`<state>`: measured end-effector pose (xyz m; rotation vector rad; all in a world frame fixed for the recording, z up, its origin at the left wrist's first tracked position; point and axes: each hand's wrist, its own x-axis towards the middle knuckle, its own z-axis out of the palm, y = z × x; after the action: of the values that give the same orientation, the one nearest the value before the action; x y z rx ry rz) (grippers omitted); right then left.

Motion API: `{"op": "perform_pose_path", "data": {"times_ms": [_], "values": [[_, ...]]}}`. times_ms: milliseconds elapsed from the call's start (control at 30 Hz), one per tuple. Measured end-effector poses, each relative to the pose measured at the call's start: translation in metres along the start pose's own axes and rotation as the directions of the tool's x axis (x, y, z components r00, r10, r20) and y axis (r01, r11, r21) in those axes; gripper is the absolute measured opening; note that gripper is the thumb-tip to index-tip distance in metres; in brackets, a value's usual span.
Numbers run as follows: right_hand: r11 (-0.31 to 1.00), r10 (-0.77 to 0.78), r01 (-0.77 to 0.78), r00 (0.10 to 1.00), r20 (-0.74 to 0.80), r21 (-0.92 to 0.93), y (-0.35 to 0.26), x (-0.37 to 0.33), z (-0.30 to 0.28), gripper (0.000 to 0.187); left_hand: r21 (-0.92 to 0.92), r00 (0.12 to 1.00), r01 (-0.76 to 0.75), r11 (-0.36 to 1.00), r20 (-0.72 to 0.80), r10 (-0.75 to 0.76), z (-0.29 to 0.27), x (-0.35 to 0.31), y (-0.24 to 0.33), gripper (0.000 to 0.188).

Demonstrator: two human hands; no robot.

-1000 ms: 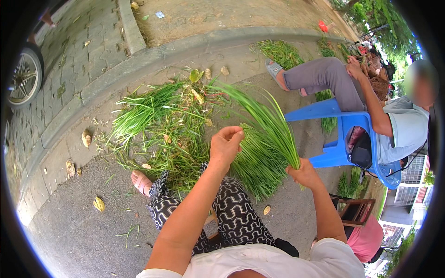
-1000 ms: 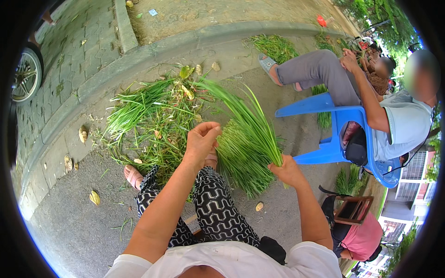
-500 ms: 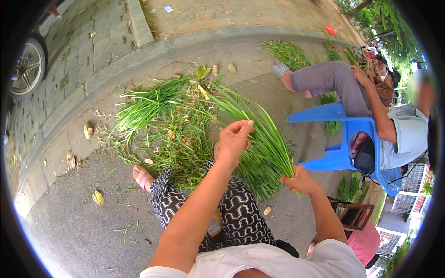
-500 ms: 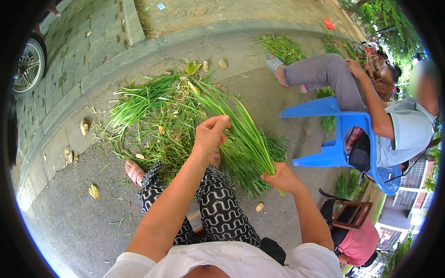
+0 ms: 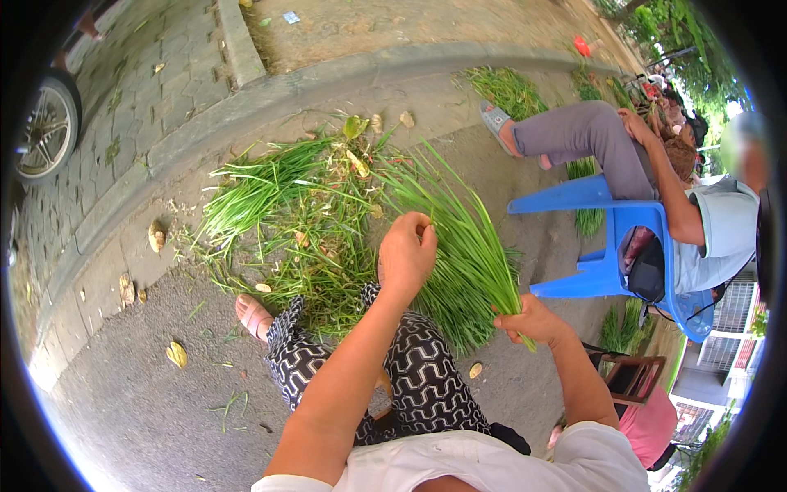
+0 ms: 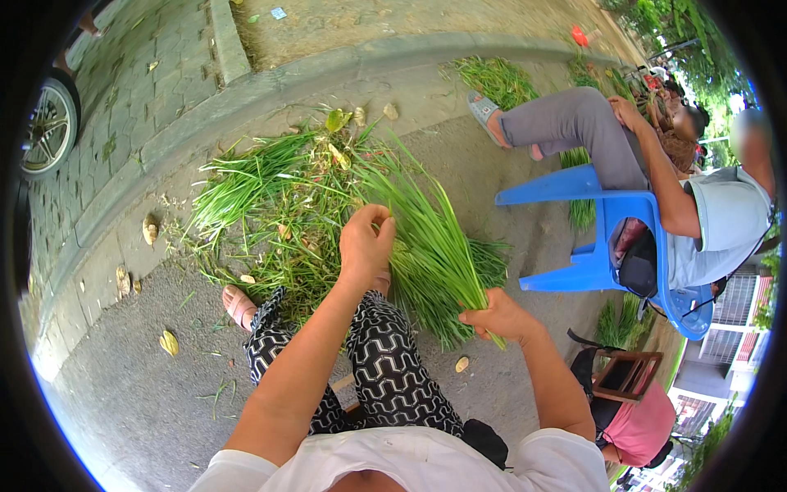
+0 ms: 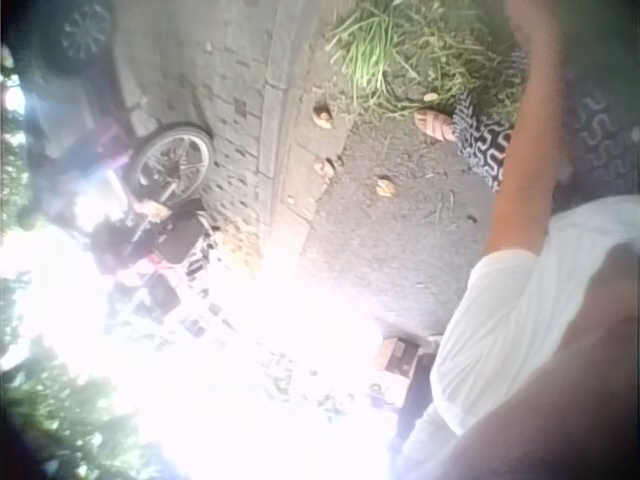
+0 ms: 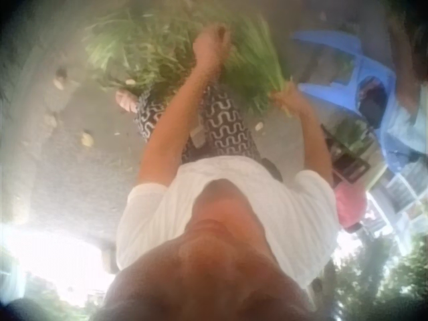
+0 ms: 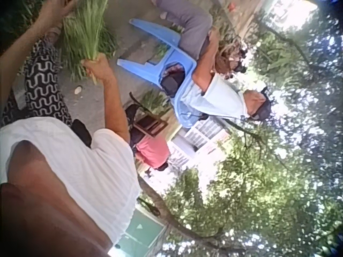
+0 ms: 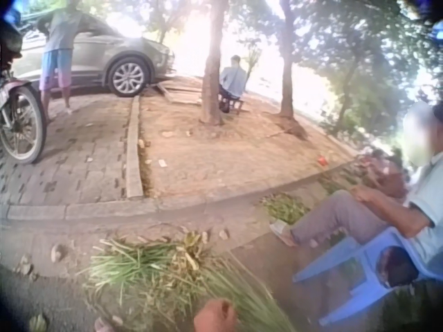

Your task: The person sorts green chive-like vegetable stalks by hand, plucking individual stalks from a pile, removing dry outer layers, and gathering them into a neat bundle.

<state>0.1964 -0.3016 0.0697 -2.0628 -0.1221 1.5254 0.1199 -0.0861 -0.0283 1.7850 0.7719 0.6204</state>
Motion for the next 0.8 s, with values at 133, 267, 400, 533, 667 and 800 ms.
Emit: {"op": "perform_pose_path", "data": {"times_ms": [133,267,400,533,667,800], "values": [[0.998,0.044,-0.041,0.996,0.073,-0.045,-0.007,-0.004,-0.002,0.018,0.268,0.987,-0.066,0.961,-0.121,0.101,-0.007,0.004,-0.009,0.005],[0.980,0.041,-0.046,0.999,0.033,0.192,0.005,-0.016,-0.014,0.021,0.331,0.973,0.072,0.941,-0.232,0.007,-0.034,0.022,-0.025,0.006],[0.839,0.033,-0.010,0.999,-0.032,0.543,0.032,-0.027,-0.028,0.020,-0.479,0.814,0.436,0.762,-0.151,-0.561,-0.063,0.036,-0.032,0.017],[0.451,0.022,0.176,0.978,-0.208,0.875,0.078,-0.023,-0.033,0.014,-0.821,0.718,0.331,0.465,-0.101,-0.689,-0.086,0.038,-0.023,0.036],[0.028,0.087,0.433,0.897,-0.433,0.901,0.116,0.013,-0.012,0.006,-0.820,0.773,0.348,0.454,-0.022,-0.634,-0.095,0.032,-0.012,0.045],[-0.233,0.146,0.502,0.865,-0.480,0.833,0.146,0.097,0.018,0.016,-0.780,0.818,0.400,0.481,0.066,-0.572,-0.094,0.026,-0.002,0.044]]}}
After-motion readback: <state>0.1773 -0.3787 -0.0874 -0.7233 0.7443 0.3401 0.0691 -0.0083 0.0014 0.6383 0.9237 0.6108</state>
